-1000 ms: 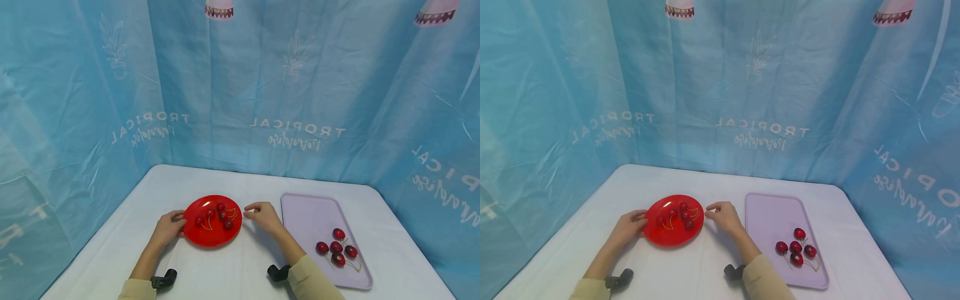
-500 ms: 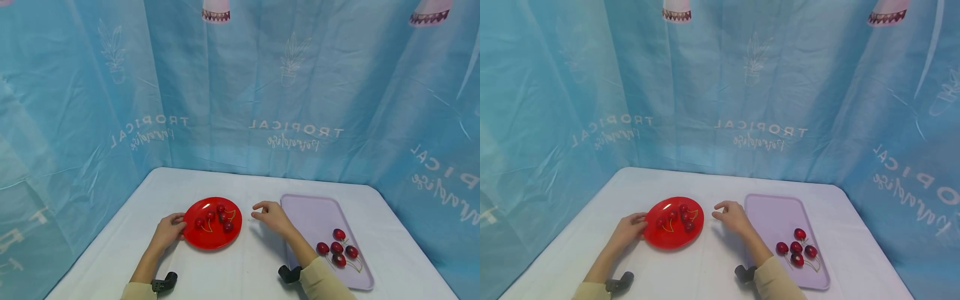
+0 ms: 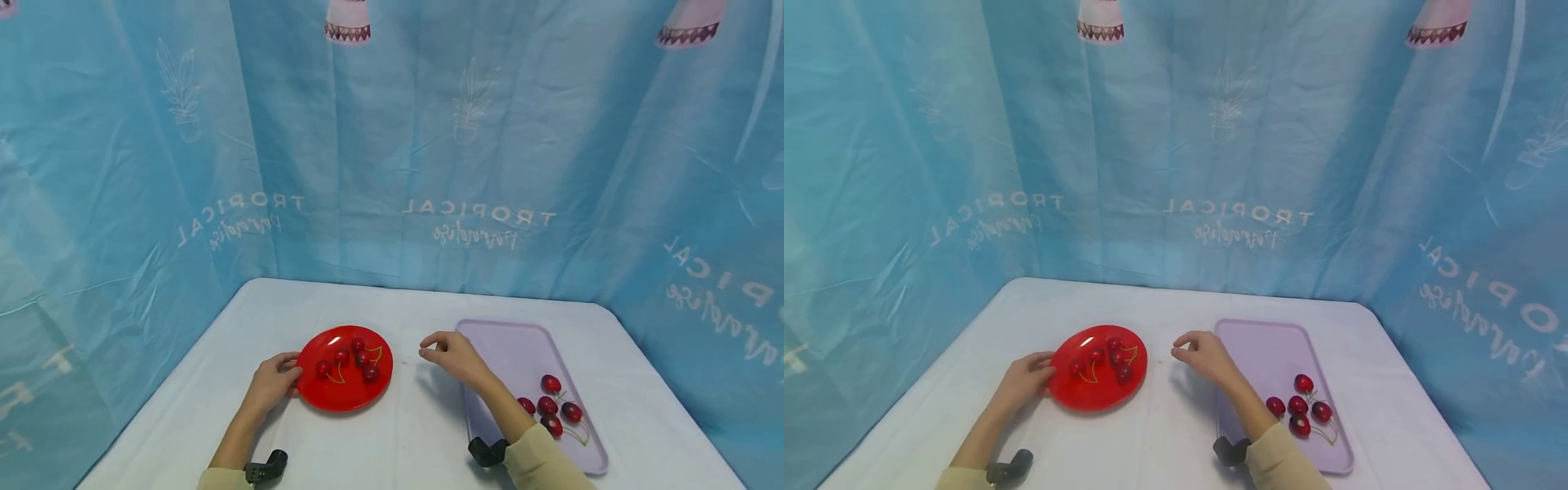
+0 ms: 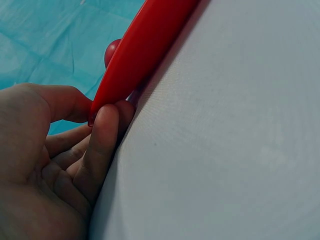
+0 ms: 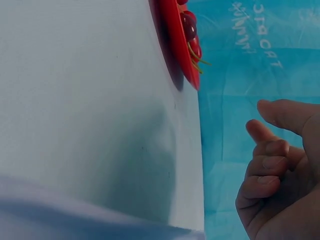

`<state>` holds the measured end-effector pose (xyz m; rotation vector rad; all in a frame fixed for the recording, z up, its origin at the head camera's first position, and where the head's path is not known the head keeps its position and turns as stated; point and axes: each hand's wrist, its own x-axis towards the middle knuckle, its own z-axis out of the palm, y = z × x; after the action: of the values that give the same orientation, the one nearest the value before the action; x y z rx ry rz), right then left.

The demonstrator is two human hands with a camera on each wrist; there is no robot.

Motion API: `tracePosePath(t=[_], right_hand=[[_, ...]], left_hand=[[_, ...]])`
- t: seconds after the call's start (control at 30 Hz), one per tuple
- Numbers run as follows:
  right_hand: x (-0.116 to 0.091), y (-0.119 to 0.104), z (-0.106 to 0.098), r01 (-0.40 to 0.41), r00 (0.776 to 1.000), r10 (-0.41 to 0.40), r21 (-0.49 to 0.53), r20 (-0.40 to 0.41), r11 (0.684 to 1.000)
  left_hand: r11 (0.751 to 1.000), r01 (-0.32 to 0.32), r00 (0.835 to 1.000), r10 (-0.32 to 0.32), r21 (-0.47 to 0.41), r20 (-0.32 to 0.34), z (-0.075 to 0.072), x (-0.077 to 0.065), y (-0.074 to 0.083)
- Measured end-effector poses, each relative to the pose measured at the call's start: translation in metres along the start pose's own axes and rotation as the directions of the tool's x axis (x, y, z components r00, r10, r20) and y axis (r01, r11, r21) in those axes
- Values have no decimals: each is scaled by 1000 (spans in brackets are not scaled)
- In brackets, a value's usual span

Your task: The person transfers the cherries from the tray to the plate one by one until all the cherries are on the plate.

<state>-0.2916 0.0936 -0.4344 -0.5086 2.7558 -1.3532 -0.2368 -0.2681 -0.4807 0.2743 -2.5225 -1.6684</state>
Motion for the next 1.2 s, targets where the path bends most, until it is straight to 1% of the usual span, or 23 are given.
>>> tracePosePath(t=[0.13,0.23,0.53,0.7,0.97,1.2], right_hand=[[-4,1,-5,-7,1000,7,-19,-1,1000],[-7,2,-9,4,1000,-4,-32,-6,999],[-15,4,-20,24,1000,-24,-33,18,999],[-17,6,-26,31,999,-30,-43,22,999],[-23,12,-34,16,1000,-16,-41,12,999],[-30,18,-48,6,1000,-6,-45,1,999]], left_hand=[[1000,1,1000,-1,0,-3,0,0,-1],[1000,4,1000,-4,-2,0,0,0,0],[1000,1,1000,-1,10,8,0,-1,3],[1000,1,1000,-1,7,8,0,-1,2],[1000,1,1000,-1,2,8,0,-1,0],[1000,-13,1000,13,7,6,-1,-2,1]])
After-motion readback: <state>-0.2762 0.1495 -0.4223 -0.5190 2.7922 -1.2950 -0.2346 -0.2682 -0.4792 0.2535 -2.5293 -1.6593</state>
